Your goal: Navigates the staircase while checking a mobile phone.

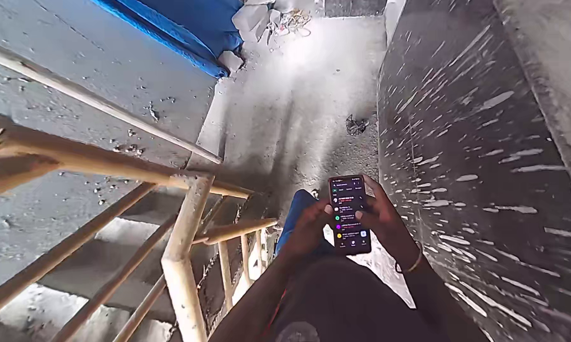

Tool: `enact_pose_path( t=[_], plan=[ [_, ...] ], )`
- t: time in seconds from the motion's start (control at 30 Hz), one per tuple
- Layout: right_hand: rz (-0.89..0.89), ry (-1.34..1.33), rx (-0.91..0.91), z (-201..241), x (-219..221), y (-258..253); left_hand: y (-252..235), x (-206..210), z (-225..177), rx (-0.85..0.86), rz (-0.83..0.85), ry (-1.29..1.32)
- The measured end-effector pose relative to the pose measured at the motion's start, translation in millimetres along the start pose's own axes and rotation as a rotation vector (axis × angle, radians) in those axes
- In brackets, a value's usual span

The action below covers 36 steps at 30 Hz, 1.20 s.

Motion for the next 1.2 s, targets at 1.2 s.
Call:
enact_pose_path(
  t=[1.2],
  plan=[
    [0.351, 0.229, -0.093, 272, 149, -257, -175, -104, -269, 0.257, -0.379, -0.003]
  ],
)
Point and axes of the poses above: each hand's wrist, its own y-axis away from the middle knuckle, its own x-axis out of the palm, z = x × y, the point moved 1 cm from there along -y, towards the middle knuckle, and after that the axes turned 10 degrees about -z, right-handed, at the moved point
